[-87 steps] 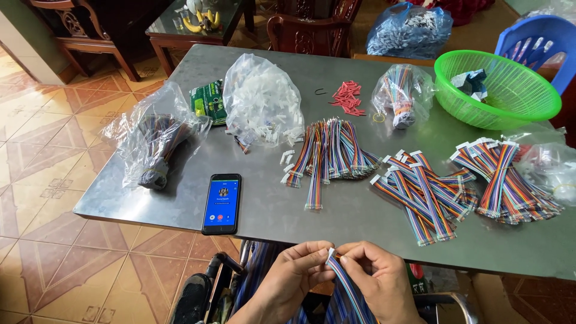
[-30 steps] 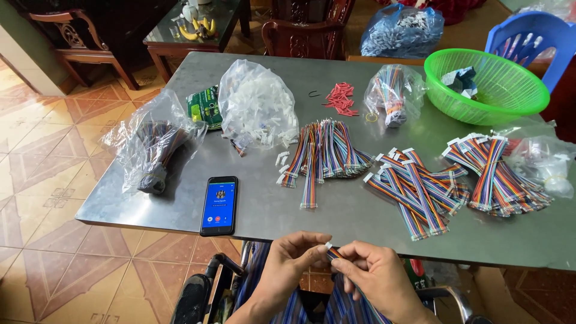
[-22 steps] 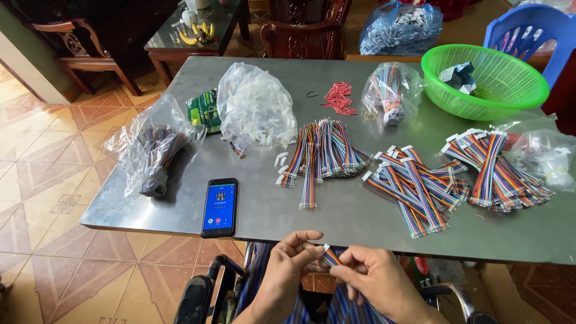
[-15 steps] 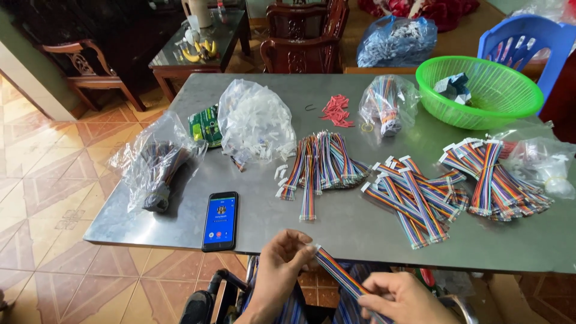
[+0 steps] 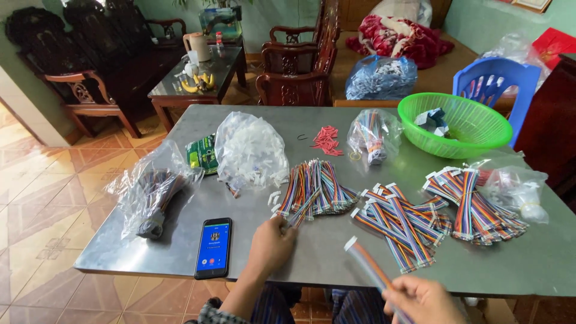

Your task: Assembling wire harnesses by inserting multi-colored wires into plastic connectors on a metal table.

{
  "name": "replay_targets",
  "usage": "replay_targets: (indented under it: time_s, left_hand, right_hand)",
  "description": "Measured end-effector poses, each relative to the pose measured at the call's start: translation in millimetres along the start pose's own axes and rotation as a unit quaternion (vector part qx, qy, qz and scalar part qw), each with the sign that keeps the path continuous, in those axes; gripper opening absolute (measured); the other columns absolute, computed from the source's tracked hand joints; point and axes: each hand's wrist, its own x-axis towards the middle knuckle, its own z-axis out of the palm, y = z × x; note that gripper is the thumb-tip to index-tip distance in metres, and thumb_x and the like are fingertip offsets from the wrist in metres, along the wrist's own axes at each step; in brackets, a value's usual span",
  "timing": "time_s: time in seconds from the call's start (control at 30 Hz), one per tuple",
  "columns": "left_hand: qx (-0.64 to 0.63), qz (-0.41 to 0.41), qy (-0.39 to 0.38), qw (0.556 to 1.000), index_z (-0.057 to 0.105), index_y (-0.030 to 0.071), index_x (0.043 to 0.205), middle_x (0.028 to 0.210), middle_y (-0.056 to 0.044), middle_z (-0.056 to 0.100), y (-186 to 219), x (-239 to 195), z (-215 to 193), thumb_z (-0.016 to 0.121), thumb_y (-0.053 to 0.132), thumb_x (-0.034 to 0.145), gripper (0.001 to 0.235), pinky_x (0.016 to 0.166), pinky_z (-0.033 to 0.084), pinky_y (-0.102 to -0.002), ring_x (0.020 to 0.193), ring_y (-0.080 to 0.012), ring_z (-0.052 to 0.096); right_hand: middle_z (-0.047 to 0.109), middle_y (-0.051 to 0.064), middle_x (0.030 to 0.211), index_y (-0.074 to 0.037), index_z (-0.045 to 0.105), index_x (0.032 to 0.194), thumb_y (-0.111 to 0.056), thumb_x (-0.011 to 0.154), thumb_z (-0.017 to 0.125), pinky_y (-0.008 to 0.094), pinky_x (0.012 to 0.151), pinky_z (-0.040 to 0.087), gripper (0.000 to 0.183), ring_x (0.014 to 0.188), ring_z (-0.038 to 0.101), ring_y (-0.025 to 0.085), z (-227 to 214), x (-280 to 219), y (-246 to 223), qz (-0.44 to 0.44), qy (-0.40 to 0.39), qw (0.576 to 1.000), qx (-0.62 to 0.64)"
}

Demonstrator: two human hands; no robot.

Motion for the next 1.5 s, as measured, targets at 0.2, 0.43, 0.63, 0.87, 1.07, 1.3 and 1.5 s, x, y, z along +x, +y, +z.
replay_targets:
  time_s: [0.2,0.43,0.63,0.87,1.07,1.3,1.5]
  left_hand:
    - [-0.544,-0.162,-0.103,0.817,0.060,0.009,0.089,0.066,0.000,0.046,-28.0,5.9,11.6,0.056,0.014,0.097,0.010,0.041,0.019,-0.022,0.050,-0.0083,0.036]
    - [-0.561,-0.098,-0.136,0.811,0.071,-0.003,0.089,0.072,-0.010,0.065,-19.6,-58.8,10.9,0.070,-0.003,0.094,0.005,0.048,0.035,-0.023,0.053,-0.0111,0.048]
    - [-0.533,-0.122,-0.116,0.829,0.068,-0.004,0.089,0.073,-0.020,0.076,-17.3,-93.2,22.3,0.081,-0.004,0.088,0.013,0.055,0.060,-0.032,0.055,-0.0241,0.069]
    - [-0.479,-0.100,-0.159,0.857,0.073,-0.006,0.097,0.070,-0.019,0.075,-25.4,-108.5,32.1,0.076,0.008,0.094,0.014,0.057,0.061,-0.029,0.057,-0.0215,0.071]
    - [-0.451,-0.082,-0.146,0.877,0.073,-0.004,0.089,0.068,-0.015,0.074,-19.9,-110.4,27.9,0.077,0.007,0.094,0.013,0.056,0.058,-0.026,0.056,-0.0168,0.069]
    - [-0.466,-0.075,-0.156,0.868,0.069,-0.002,0.083,0.066,-0.015,0.073,-28.7,-106.8,34.9,0.076,0.005,0.095,0.015,0.056,0.057,-0.026,0.056,-0.0172,0.069]
    - [-0.469,-0.078,-0.185,0.860,0.073,-0.005,0.088,0.068,-0.015,0.074,-27.8,-105.5,35.3,0.078,0.007,0.093,0.014,0.058,0.057,-0.027,0.058,-0.0181,0.069]
  right_hand:
    - [0.083,-0.008,0.106,-0.022,0.082,0.108,-0.038,0.084,0.076,0.029,0.085,0.058,0.030,0.095,0.075,0.011,-22.4,12.1,-68.2,-0.204,0.202,0.900,-0.329]
    - [0.081,-0.005,0.108,-0.014,0.080,0.099,-0.032,0.082,0.077,0.036,0.115,0.042,0.025,0.105,0.072,0.017,16.2,18.0,-53.3,-0.344,0.161,0.865,-0.328]
    - [0.087,0.010,0.086,0.003,0.089,0.094,-0.006,0.086,0.080,0.025,0.078,0.054,0.015,0.078,0.072,0.015,92.8,-34.0,-59.3,-0.124,-0.048,0.991,0.007]
    - [0.077,0.022,0.077,0.016,0.081,0.093,0.007,0.088,0.074,0.038,0.066,0.060,0.013,0.067,0.068,0.027,113.5,-38.8,-42.3,-0.122,-0.115,0.976,0.141]
    - [0.075,0.012,0.069,0.006,0.081,0.079,-0.005,0.088,0.078,0.032,0.064,0.058,0.015,0.065,0.067,0.019,114.5,-35.0,-33.8,-0.178,-0.062,0.981,0.045]
    - [0.078,0.017,0.078,0.010,0.081,0.085,0.000,0.084,0.070,0.033,0.061,0.050,0.015,0.066,0.062,0.021,119.7,-24.3,-18.3,-0.120,-0.009,0.987,0.104]
    - [0.072,0.019,0.075,0.012,0.078,0.090,0.005,0.083,0.079,0.037,0.073,0.059,0.010,0.071,0.068,0.026,119.3,-17.1,-7.7,-0.115,-0.050,0.971,0.205]
